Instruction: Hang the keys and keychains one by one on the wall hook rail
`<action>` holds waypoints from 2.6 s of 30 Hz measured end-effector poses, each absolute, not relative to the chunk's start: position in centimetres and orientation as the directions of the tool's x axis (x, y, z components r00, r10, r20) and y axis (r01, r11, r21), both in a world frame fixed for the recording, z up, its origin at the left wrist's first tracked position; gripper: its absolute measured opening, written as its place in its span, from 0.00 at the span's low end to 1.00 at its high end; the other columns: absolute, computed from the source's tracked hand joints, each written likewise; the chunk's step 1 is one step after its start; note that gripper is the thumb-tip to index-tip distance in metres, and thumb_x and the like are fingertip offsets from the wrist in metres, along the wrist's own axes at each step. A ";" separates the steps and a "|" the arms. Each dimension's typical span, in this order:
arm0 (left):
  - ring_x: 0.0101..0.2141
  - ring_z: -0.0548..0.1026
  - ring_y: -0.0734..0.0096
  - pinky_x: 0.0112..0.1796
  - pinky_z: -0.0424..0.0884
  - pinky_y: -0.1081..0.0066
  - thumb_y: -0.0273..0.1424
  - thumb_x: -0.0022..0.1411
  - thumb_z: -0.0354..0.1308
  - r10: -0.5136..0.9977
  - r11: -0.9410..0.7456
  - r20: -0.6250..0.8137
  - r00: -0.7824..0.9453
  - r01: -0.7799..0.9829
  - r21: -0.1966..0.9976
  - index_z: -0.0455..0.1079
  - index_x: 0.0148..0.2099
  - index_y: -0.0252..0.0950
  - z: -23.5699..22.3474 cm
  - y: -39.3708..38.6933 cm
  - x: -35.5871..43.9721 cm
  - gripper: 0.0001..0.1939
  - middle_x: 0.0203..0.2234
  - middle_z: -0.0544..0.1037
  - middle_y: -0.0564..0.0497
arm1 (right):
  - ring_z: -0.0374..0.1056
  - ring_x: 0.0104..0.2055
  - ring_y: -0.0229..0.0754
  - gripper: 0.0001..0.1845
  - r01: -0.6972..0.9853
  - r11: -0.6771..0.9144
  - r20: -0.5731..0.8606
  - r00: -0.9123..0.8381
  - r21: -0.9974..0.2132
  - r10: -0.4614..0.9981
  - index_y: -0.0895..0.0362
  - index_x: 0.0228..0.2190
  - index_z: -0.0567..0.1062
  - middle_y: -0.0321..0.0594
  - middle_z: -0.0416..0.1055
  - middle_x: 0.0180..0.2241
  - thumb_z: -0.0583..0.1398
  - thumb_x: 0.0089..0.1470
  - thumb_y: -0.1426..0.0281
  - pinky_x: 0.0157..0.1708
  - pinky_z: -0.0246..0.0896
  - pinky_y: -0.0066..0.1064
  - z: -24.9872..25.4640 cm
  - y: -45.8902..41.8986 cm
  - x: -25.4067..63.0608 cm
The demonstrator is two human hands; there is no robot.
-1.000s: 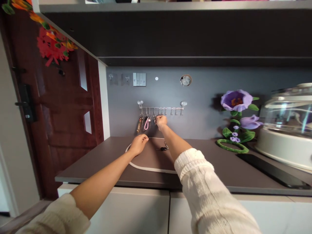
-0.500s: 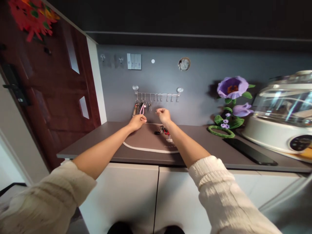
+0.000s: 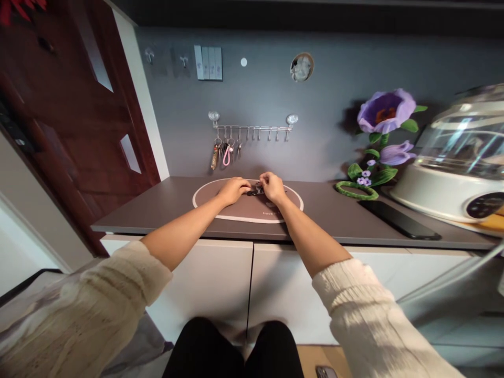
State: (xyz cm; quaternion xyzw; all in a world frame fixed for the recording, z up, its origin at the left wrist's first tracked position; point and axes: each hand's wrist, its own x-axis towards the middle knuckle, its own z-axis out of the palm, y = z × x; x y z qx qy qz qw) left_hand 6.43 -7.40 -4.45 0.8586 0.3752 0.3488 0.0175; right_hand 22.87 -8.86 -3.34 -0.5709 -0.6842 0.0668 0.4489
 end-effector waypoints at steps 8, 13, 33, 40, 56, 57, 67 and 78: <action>0.39 0.70 0.67 0.40 0.62 0.70 0.33 0.58 0.52 0.540 -0.760 0.507 0.672 0.648 -0.050 0.74 0.39 0.41 -4.0 -8.1 6.9 0.10 0.36 0.76 0.49 | 0.68 0.34 0.38 0.12 0.858 0.281 0.526 -0.014 -0.431 0.850 0.61 0.35 0.74 0.43 0.74 0.32 0.52 0.49 0.77 0.39 0.59 0.28 -3.3 -9.0 22.6; 0.38 0.69 0.66 0.40 0.62 0.69 0.33 0.59 0.50 0.540 -0.748 0.480 0.691 0.656 -0.104 0.74 0.35 0.39 -3.7 -8.3 7.0 0.11 0.35 0.76 0.48 | 0.68 0.37 0.39 0.14 0.886 0.269 0.516 -0.040 -0.377 0.855 0.62 0.35 0.74 0.43 0.74 0.33 0.52 0.48 0.78 0.41 0.58 0.27 -3.3 -8.9 22.3; 0.33 0.68 0.70 0.38 0.62 0.71 0.26 0.56 0.49 0.698 -0.662 0.649 0.302 0.617 0.425 0.70 0.30 0.33 -4.0 -6.3 5.7 0.09 0.29 0.73 0.49 | 0.65 0.34 0.38 0.11 0.831 0.448 0.561 -0.209 -0.330 0.801 0.59 0.32 0.75 0.42 0.72 0.31 0.54 0.50 0.71 0.38 0.57 0.28 -3.2 -8.0 21.6; 0.29 0.69 0.74 0.36 0.64 0.73 0.26 0.55 0.50 0.742 -0.660 0.640 0.197 0.380 0.648 0.69 0.30 0.32 -4.2 -5.5 5.7 0.07 0.26 0.74 0.51 | 0.64 0.33 0.38 0.10 0.810 0.459 0.545 -0.215 -0.364 0.810 0.59 0.31 0.75 0.43 0.72 0.32 0.55 0.49 0.70 0.38 0.56 0.28 -3.2 -8.0 21.4; 0.28 0.69 0.76 0.33 0.66 0.74 0.29 0.54 0.53 0.835 -0.549 0.530 0.145 0.170 0.818 0.69 0.32 0.31 -4.3 -5.5 6.0 0.06 0.26 0.75 0.51 | 0.62 0.28 0.34 0.15 0.577 0.510 0.516 -0.170 -0.638 0.839 0.59 0.31 0.73 0.38 0.71 0.27 0.55 0.48 0.61 0.32 0.57 0.27 -3.2 -8.3 21.1; 0.28 0.70 0.76 0.33 0.66 0.74 0.29 0.54 0.53 0.837 -0.546 0.526 0.149 0.162 0.822 0.69 0.32 0.31 -4.3 -5.5 6.0 0.06 0.26 0.75 0.51 | 0.62 0.28 0.34 0.15 0.569 0.510 0.516 -0.168 -0.645 0.840 0.60 0.30 0.73 0.38 0.71 0.27 0.55 0.47 0.61 0.32 0.57 0.26 -3.3 -8.2 21.1; 0.29 0.71 0.75 0.34 0.67 0.73 0.29 0.53 0.54 0.837 -0.543 0.521 0.169 0.137 0.828 0.70 0.32 0.31 -4.0 -6.5 6.3 0.07 0.27 0.76 0.49 | 0.61 0.25 0.32 0.14 0.418 0.502 0.499 -0.125 -0.757 0.857 0.60 0.29 0.71 0.36 0.69 0.25 0.56 0.46 0.60 0.28 0.57 0.25 -3.6 -7.8 21.5; 0.30 0.71 0.73 0.36 0.66 0.72 0.31 0.54 0.52 0.776 -0.631 0.605 0.181 0.244 0.736 0.70 0.32 0.32 -4.3 -6.1 6.4 0.09 0.28 0.76 0.49 | 0.62 0.25 0.32 0.13 0.285 0.512 0.508 -0.092 -0.810 0.856 0.58 0.27 0.67 0.34 0.67 0.23 0.57 0.45 0.61 0.29 0.60 0.26 -3.5 -7.6 21.5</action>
